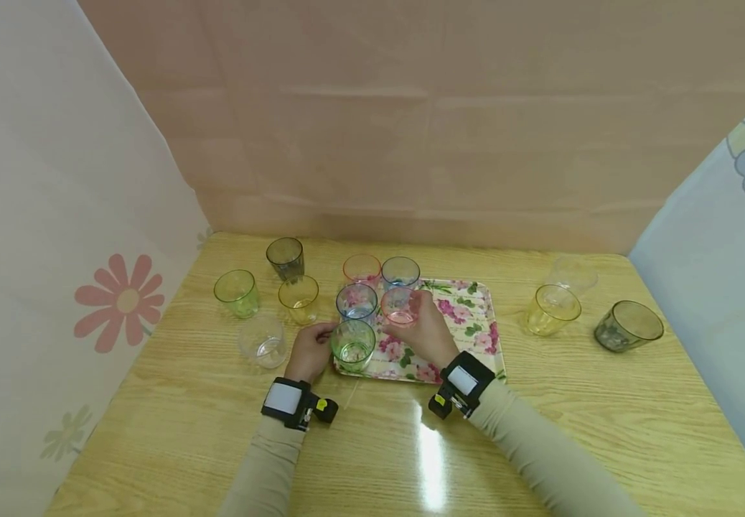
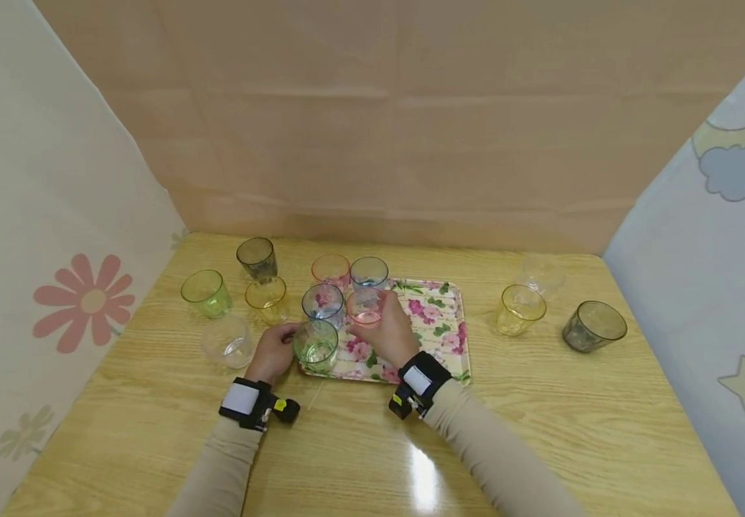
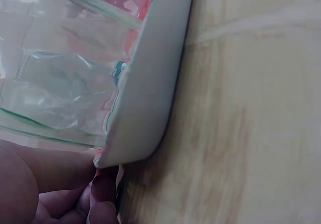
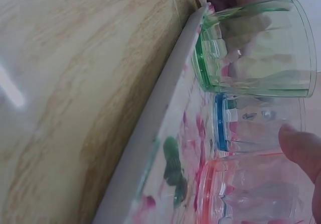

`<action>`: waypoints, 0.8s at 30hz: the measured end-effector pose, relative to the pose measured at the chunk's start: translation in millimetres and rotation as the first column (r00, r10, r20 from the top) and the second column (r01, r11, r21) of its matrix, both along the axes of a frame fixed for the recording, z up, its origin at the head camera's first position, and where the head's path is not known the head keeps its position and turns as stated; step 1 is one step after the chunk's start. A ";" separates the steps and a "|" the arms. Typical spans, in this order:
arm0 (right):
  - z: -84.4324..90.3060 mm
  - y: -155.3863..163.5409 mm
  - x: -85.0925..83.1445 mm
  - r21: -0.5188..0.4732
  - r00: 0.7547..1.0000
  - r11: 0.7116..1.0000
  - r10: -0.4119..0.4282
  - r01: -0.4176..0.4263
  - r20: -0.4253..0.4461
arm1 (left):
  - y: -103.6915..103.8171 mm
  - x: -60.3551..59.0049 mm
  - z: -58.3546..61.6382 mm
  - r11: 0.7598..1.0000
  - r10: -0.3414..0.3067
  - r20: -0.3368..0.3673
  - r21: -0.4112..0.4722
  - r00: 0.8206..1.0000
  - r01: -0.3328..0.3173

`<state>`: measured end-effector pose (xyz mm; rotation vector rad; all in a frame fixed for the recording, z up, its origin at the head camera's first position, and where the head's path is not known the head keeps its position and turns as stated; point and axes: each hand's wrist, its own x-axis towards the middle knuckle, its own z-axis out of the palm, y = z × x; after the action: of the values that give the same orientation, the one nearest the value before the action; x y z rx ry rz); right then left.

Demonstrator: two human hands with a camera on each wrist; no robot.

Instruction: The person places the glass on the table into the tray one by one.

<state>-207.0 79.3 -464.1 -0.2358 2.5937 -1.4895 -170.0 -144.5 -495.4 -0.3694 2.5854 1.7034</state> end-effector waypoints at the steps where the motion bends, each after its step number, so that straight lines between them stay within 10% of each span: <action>1: -0.4 -0.2 -0.1 -0.005 1.000 1.000 0.001 -0.001 0.001 | 0.0 -0.1 -0.1 1.000 -0.001 -0.001 0.001 1.000 0.001; 24: 0.0 -7.6 1.1 0.014 0.999 0.999 -0.035 0.035 0.013 | 0.6 -0.3 -1.1 1.000 0.002 -0.023 0.001 1.000 -0.002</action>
<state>-205.9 71.7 -464.1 -0.1798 2.6100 -1.4790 -170.3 -144.0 -496.5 -0.3539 2.6008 1.7199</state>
